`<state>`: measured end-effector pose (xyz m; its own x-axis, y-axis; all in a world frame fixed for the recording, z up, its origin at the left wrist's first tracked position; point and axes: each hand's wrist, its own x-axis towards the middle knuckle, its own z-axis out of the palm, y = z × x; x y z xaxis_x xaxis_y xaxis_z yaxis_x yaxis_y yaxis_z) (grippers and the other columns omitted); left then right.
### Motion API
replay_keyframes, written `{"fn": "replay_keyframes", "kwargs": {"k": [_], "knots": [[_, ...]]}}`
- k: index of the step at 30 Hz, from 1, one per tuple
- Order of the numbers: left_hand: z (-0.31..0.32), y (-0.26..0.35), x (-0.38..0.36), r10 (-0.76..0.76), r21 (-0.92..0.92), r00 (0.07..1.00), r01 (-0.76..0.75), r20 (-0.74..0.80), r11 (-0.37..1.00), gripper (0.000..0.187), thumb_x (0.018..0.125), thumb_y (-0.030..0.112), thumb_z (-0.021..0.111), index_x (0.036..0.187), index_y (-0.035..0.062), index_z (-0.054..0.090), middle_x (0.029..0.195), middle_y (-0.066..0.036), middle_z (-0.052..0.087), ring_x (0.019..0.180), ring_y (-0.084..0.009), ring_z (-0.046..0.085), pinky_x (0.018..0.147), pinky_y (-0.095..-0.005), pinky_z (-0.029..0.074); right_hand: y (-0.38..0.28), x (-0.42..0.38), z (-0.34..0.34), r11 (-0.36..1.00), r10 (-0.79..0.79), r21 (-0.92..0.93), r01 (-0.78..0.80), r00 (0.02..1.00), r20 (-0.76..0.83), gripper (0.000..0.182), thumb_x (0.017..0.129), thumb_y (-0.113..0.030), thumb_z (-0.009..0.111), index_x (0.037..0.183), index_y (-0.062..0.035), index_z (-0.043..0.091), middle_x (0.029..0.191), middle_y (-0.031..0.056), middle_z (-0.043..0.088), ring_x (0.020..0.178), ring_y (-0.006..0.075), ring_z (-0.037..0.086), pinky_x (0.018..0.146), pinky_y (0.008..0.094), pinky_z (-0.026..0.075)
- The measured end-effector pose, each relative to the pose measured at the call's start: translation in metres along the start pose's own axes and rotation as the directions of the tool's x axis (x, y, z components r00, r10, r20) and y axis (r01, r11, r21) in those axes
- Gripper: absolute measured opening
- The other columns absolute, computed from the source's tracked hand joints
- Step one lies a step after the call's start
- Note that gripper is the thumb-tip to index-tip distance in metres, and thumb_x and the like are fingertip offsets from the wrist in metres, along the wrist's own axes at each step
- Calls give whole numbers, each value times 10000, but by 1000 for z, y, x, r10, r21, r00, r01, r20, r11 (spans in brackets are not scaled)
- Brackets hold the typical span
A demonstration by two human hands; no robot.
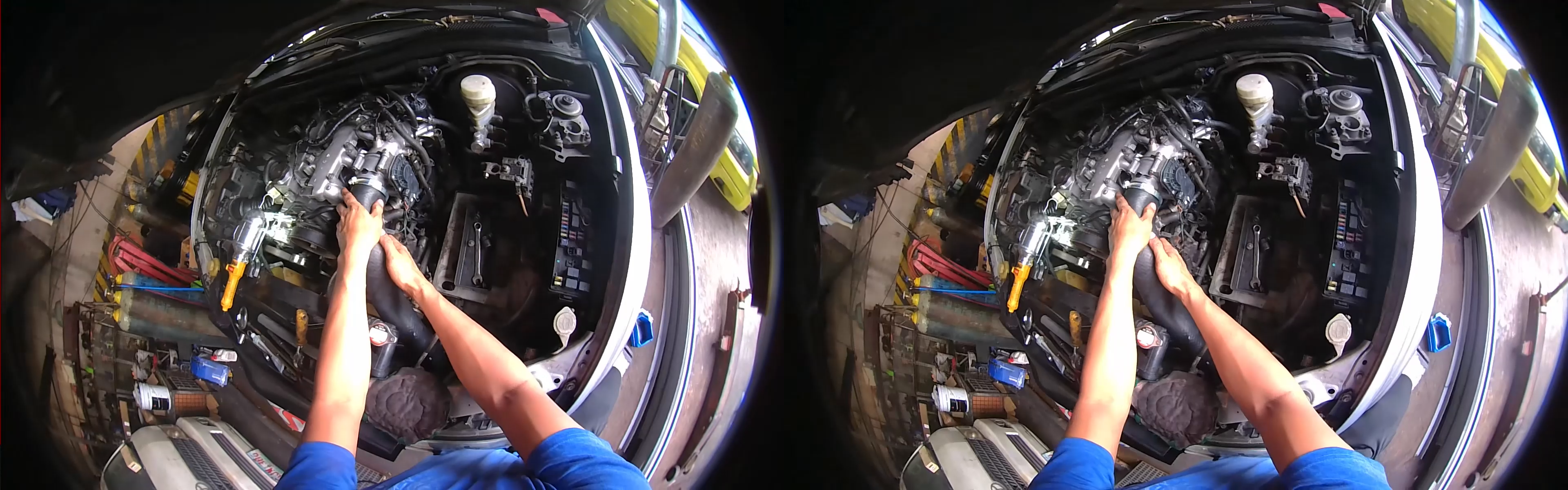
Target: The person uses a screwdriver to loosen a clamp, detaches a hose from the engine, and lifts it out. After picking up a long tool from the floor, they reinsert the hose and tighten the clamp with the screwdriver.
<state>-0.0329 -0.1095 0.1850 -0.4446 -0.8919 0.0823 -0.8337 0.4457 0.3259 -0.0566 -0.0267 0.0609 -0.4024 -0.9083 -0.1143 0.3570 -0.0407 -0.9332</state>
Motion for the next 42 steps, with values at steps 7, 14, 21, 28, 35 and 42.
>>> {"fn": "replay_keyframes", "kwargs": {"k": [7,14,21,28,35,42], "knots": [[4,-6,-1,53,-1,996,-53,-75,999,912,966,501,620,1568,-65,234,1454,-367,451,1240,-486,591,1034,-511,505,0,-3,9,985,-62,-169,45,993,-102,805,1068,-567,336,1524,95,358,1498,339,470,1459,408,410,1207,407,301],[6,-24,10,116,-47,988,-121,-100,992,875,966,525,602,1542,-64,306,1453,-353,463,1255,-491,577,1057,-520,491,-26,-17,23,970,-18,-241,-39,973,-229,655,1100,-489,348,1428,63,482,1430,342,529,1397,432,475,1141,430,369],[9,-11,0,60,-5,990,-61,-127,998,860,985,513,570,1571,-38,266,1437,-332,474,1193,-493,613,1008,-527,522,-26,-20,15,978,-128,-192,87,970,-208,624,1078,-540,355,1305,11,539,1267,371,612,1259,537,535,1052,517,415],[15,11,-5,-59,32,986,65,-156,997,852,1007,482,554,1583,-41,207,1365,-327,492,1101,-486,657,946,-531,556,-5,-6,7,939,-316,-215,269,922,-225,562,1105,-416,346,1253,74,577,1231,334,638,1207,479,588,1015,464,446],[16,10,1,-7,48,991,14,-135,999,872,1002,488,556,1578,-64,204,1357,-331,502,1088,-474,665,932,-523,556,0,3,9,971,-235,-112,212,934,-268,534,1097,-417,367,1258,39,592,1253,317,638,1238,451,588,1038,452,441],[17,8,9,-15,103,991,29,-135,994,809,1040,498,480,1549,-88,251,1369,-347,508,1117,-472,664,942,-516,564,-23,-6,12,987,-101,-148,59,949,-298,577,1098,-449,379,1253,59,605,1217,312,666,1221,414,620,1036,423,450]]}}
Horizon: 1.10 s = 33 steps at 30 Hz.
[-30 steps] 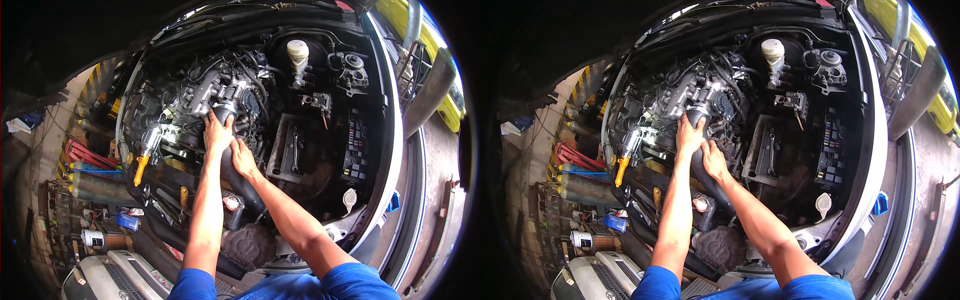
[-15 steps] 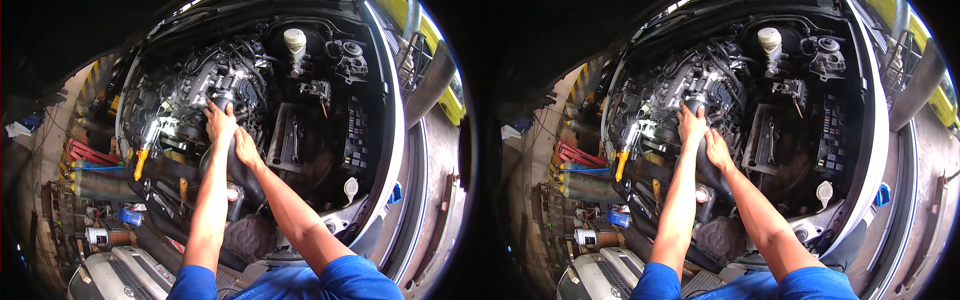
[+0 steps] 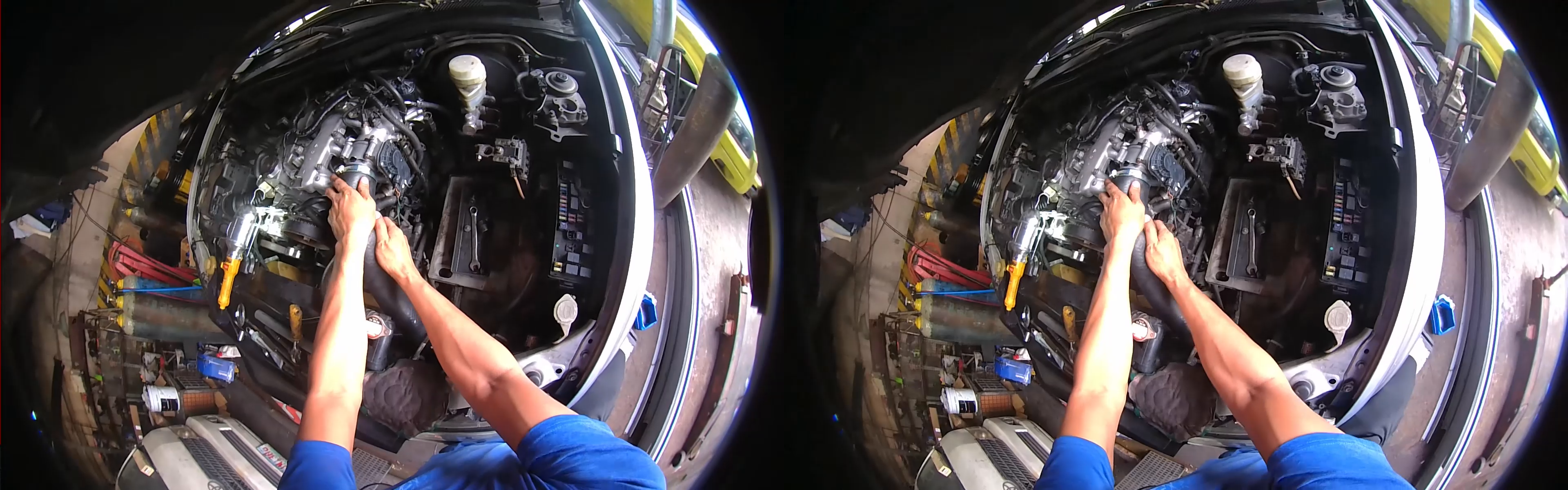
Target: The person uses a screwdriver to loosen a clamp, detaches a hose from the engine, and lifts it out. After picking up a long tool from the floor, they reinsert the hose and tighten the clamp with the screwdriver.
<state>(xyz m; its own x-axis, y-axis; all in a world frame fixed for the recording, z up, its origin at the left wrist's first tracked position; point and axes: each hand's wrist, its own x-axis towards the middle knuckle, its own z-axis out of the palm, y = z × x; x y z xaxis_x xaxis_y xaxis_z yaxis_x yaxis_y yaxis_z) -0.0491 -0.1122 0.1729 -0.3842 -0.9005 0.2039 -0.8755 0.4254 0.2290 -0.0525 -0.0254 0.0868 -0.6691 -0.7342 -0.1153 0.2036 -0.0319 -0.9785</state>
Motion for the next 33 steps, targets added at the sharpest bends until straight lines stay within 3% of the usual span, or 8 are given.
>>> {"fn": "replay_keyframes", "kwargs": {"k": [4,5,8,12,14,19,24,33], "knots": [[-4,5,-5,11,27,1000,-11,-9,1000,798,1042,481,483,1546,-92,252,1352,-344,523,1028,-458,700,875,-498,596,-4,-4,-2,998,-41,39,40,999,15,571,1112,-417,361,1260,85,592,1227,292,671,1211,379,628,1041,404,446],[-5,8,-5,0,37,1000,0,-8,999,798,1043,480,484,1543,-98,254,1344,-345,530,1014,-457,705,860,-494,603,4,1,0,998,-48,40,48,999,5,557,1099,-444,366,1243,44,593,1201,329,654,1222,471,598,1011,464,455],[1,9,-7,12,44,999,-10,-49,999,801,1044,484,481,1540,-103,256,1336,-349,533,992,-458,711,841,-503,607,24,13,3,986,-129,109,125,991,30,549,1100,-435,363,1267,39,584,1212,330,651,1220,469,599,1018,462,452],[5,2,-2,71,83,992,-62,-103,995,852,1026,529,500,1550,-98,260,1356,-316,541,1200,-427,609,1012,-500,504,13,3,3,995,-67,77,66,998,14,557,1100,-438,363,1294,38,578,1265,337,632,1264,470,575,1058,454,437],[-4,1,-7,79,118,995,-72,-54,990,1032,917,613,632,1561,-98,250,1372,-273,542,1284,-410,506,1085,-514,415,9,1,7,997,-51,-65,50,998,-23,628,1081,-513,359,1350,21,552,1268,355,624,1260,504,560,1071,507,429],[20,-24,12,249,72,961,-242,-118,968,1134,808,411,821,1580,-103,168,1426,-279,482,1319,-399,460,1104,-505,403,15,6,10,996,-32,-81,34,999,25,657,1071,-551,339,1395,-10,525,1238,386,617,1217,546,560,1048,567,428],[12,-38,20,307,-290,952,-297,-11,910,1117,827,213,803,1614,-37,51,1531,-364,354,1451,-461,367,1218,-441,326,-12,-10,8,978,110,-179,-109,994,-4,607,1082,-509,365,1322,9,570,1222,350,639,1218,531,559,1034,543,441],[12,-18,18,262,-208,965,-259,-17,943,1070,843,141,770,1615,-32,50,1503,-367,370,1423,-478,380,1212,-471,323,-10,1,5,988,81,-129,-87,995,-55,642,1083,-515,371,1308,43,596,1257,325,646,1255,494,561,1054,504,435]]}}
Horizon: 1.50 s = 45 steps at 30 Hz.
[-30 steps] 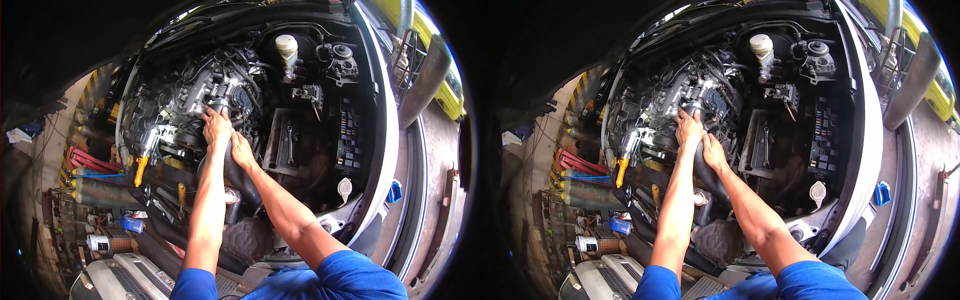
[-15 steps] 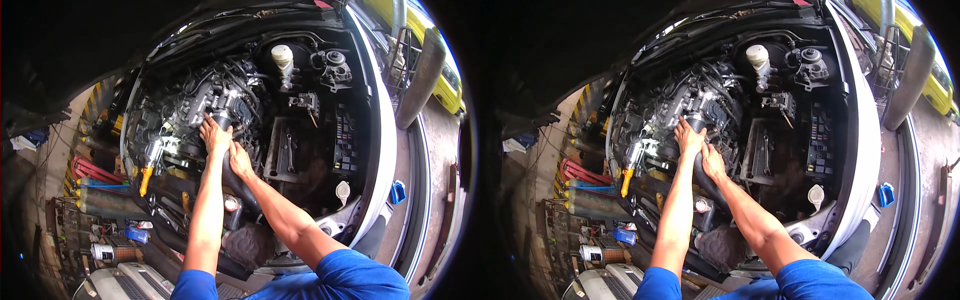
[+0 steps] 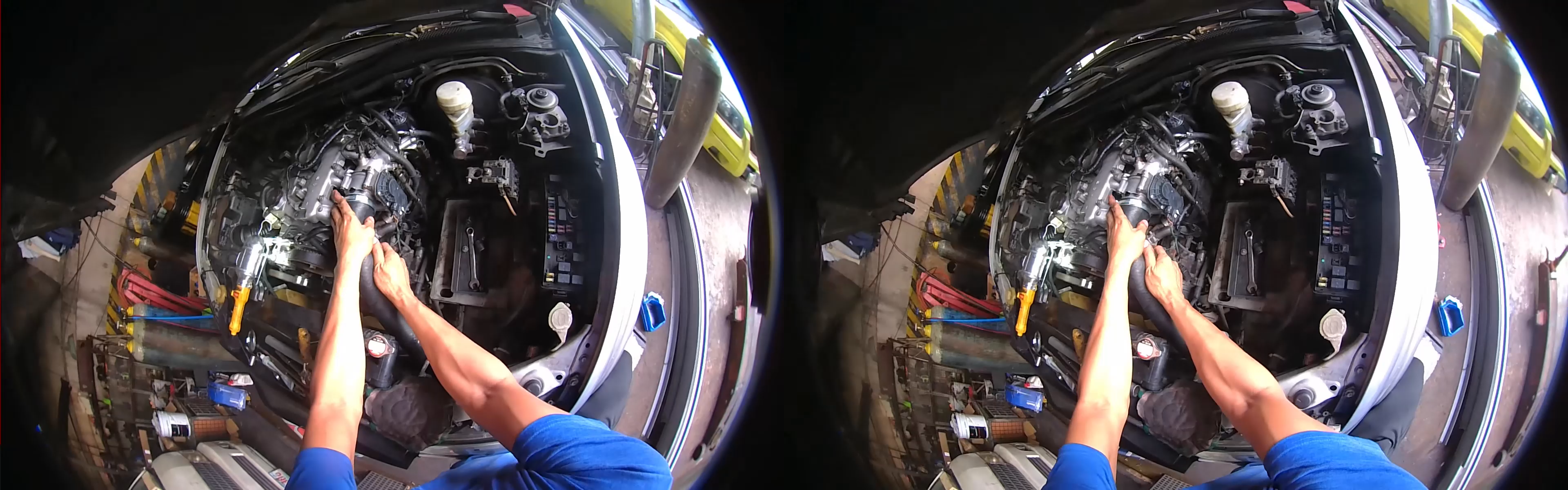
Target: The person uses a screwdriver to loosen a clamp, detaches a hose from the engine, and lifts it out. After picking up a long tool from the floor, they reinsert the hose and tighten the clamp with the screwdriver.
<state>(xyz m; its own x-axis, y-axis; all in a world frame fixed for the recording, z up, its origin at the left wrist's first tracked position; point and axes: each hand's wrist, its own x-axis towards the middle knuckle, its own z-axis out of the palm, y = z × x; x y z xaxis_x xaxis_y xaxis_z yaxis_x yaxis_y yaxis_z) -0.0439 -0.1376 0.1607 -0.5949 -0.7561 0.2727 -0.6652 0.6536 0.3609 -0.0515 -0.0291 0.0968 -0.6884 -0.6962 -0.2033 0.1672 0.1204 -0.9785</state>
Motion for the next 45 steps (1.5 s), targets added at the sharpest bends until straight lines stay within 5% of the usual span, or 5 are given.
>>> {"fn": "replay_keyframes", "kwargs": {"k": [6,16,27,34,45], "knots": [[5,4,4,2,10,999,-1,-34,1000,1091,848,164,772,1621,-11,22,1456,-360,405,1378,-491,418,1195,-495,336,12,9,2,979,-100,183,92,994,34,669,1093,-526,371,1267,76,605,1211,278,690,1203,387,639,1036,412,452],[-1,-12,6,36,-99,999,-36,2,994,1148,819,257,816,1626,7,39,1507,-373,380,1405,-485,421,1189,-486,363,26,-28,-8,940,-336,36,338,911,240,1236,731,-315,813,1632,-52,9,1569,339,329,1453,459,390,1208,477,346],[-22,-9,-3,-51,-134,998,56,41,989,915,814,168,816,1547,102,271,1435,-293,502,1320,-447,531,1106,-500,445,8,-29,-22,982,-180,30,184,894,410,1213,651,-503,933,1528,25,282,1368,311,571,1300,408,568,1120,451,440],[-78,29,-69,213,-241,957,-257,-194,936,798,795,106,817,1471,145,393,1441,-229,505,1315,-419,539,1081,-494,466,-33,-27,-61,989,-99,19,144,576,812,936,722,-415,937,1410,31,485,1290,146,667,1209,227,610,1086,369,453],[-79,47,-57,17,-490,999,-32,-34,871,900,763,206,867,1535,235,406,1318,-234,650,1122,-354,694,953,-452,562,-31,-52,-35,896,-367,380,230,865,343,682,780,-240,829,1320,65,545,1162,105,692,1044,176,657,986,331,514]]}}
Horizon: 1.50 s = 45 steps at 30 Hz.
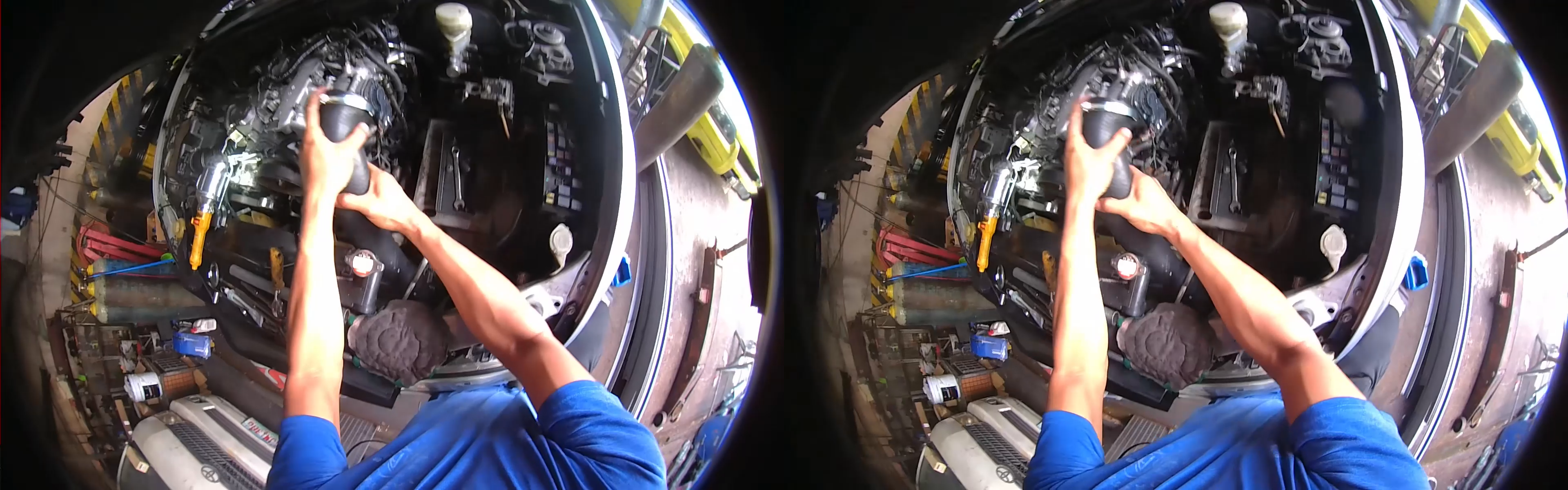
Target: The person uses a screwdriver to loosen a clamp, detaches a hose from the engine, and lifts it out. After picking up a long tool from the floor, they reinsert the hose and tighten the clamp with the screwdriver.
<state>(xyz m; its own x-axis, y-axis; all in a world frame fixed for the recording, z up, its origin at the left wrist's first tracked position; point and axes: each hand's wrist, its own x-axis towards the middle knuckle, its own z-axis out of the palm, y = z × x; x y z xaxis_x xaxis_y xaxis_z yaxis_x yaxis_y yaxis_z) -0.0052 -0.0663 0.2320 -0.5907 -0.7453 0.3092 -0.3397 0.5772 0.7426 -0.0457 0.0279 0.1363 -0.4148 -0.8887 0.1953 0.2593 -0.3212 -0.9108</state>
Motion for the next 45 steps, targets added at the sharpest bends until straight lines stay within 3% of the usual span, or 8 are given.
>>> {"fn": "replay_keyframes", "kwargs": {"k": [8,13,14,23,28,30,35,45], "knots": [[3,-14,30,211,-53,977,-209,41,977,836,757,197,878,1487,137,474,1326,-214,642,1128,-326,686,959,-415,555,-10,12,1,951,39,-292,-98,978,-203,626,768,-306,839,1216,56,594,1085,127,717,984,192,684,913,338,538],[8,32,61,297,-17,954,-297,49,955,857,733,304,903,1471,127,505,1220,-207,689,998,-278,711,871,-377,581,-32,28,-8,993,-115,-29,111,971,-208,616,763,-351,865,1173,19,591,1007,89,709,888,168,684,825,327,555],[5,66,51,215,16,972,-217,98,976,836,818,235,820,1542,113,421,1424,-222,588,1255,-375,607,1101,-388,443,-45,27,-15,995,-90,21,95,979,-183,609,771,-336,877,1183,11,595,1019,87,714,889,160,688,820,315,556],[17,55,51,261,-14,958,-261,117,965,852,744,260,894,1483,128,491,1202,-171,694,979,-240,711,837,-366,589,-43,14,-38,986,19,166,-19,1000,2,978,716,-504,931,1395,52,498,1217,172,681,1124,218,654,1010,344,509],[-39,107,52,582,156,784,-561,-215,813,742,774,187,858,1420,27,532,1269,-203,676,1136,-289,665,993,-371,511,-66,4,-48,915,154,-396,-74,972,176,1260,686,-517,938,1575,64,260,1468,241,529,1384,319,498,1182,378,366],[-61,143,36,426,-147,892,-447,-151,882,801,810,220,873,1469,18,465,1177,-157,680,957,-209,696,833,-348,577,-62,-1,-59,892,155,-450,-37,961,228,1235,669,-534,939,1569,18,298,1436,239,558,1366,328,520,1172,387,377],[-86,160,-48,644,-44,697,-689,-316,724,995,778,291,898,1522,-33,324,1447,-230,498,1264,-357,573,1129,-426,408,-71,-32,-57,706,32,-708,10,998,45,994,657,-418,923,1446,-28,460,1316,251,627,1277,385,587,1103,440,450],[-135,202,-243,460,-525,853,-281,247,803,911,795,544,641,1441,-72,455,1428,-271,526,1267,-325,582,1128,-430,426,-109,-111,-13,634,-393,-698,331,916,78,657,721,-318,844,1261,-27,609,1229,207,656,1206,410,607,1043,482,467]]}}
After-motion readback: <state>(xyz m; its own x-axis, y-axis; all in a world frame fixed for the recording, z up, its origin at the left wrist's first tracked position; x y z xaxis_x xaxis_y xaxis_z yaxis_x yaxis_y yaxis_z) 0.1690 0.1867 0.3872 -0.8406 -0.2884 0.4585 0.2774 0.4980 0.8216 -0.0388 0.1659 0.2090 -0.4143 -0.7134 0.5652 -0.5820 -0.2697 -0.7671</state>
